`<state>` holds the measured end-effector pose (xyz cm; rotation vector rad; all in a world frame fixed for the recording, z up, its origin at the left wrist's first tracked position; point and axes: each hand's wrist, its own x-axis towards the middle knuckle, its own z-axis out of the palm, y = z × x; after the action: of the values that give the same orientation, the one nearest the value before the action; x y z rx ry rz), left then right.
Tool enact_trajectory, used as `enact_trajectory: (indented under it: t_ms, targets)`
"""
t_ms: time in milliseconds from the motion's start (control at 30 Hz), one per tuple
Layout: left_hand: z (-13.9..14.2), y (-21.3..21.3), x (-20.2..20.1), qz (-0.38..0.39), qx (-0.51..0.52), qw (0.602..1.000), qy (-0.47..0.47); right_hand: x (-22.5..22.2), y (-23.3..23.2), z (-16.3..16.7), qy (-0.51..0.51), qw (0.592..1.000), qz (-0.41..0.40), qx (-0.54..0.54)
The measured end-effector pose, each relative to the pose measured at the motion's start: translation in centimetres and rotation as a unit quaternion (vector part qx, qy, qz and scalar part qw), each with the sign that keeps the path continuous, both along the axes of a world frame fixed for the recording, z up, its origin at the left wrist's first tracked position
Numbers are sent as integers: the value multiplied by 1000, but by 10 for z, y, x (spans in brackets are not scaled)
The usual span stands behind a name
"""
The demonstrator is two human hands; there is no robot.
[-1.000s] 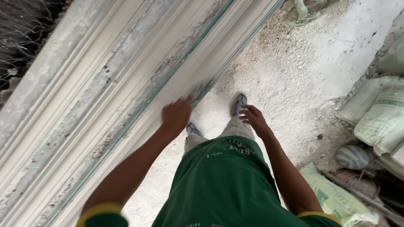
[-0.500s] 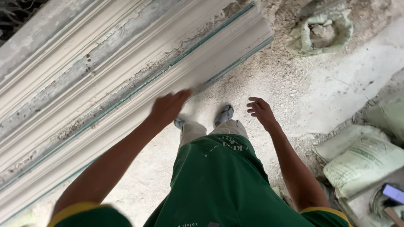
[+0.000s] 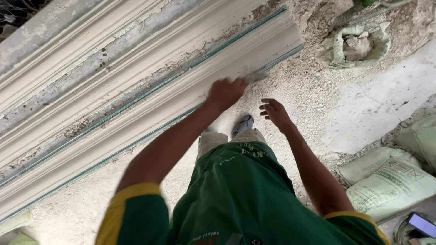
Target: The person scrapes residue from long white moldings using a small metal scraper. They repeatedly scrape along the length of each molding, occasionally repositioning the pieces and clearing debris from the surface.
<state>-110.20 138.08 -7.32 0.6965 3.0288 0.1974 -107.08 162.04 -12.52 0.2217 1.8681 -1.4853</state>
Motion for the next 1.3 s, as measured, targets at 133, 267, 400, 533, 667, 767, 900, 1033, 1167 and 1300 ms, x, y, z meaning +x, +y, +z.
enact_trajectory:
  t_ms: [133, 267, 400, 533, 667, 767, 900, 1033, 1167, 1300]
  targets:
    - [12, 2, -18, -49, -39, 995, -74, -1, 8, 3, 17, 1000, -12, 12]
    - [42, -84, 53, -79, -104, 987, -95, 17, 44, -4, 19, 996, -84, -11]
    - [51, -123, 90, -98, -157, 982, -44, 56, 79, -12, -33, 985, -171, 14]
    - [38, -35, 18, -63, -53, 992, -95, 68, 80, -11, -52, 982, -181, 9]
    - [37, 108, -84, 18, 71, 984, -163, 47, 54, 0, -23, 986, -165, 4]
    - [54, 169, -122, -27, 47, 997, 50, 36, 46, 7, 1, 991, -135, 23]
    - [57, 145, -111, 1, 89, 985, -145, 46, 73, 13, 41, 986, -161, 21]
    - [66, 42, -40, -77, 27, 991, -103, 78, 110, 4, -4, 973, -225, 45]
    - [51, 23, -14, -99, -39, 992, -73, 100, 132, -9, -73, 955, -283, 47]
    - [34, 105, -75, -64, 70, 995, -9, 73, 122, -10, -49, 970, -236, 34]
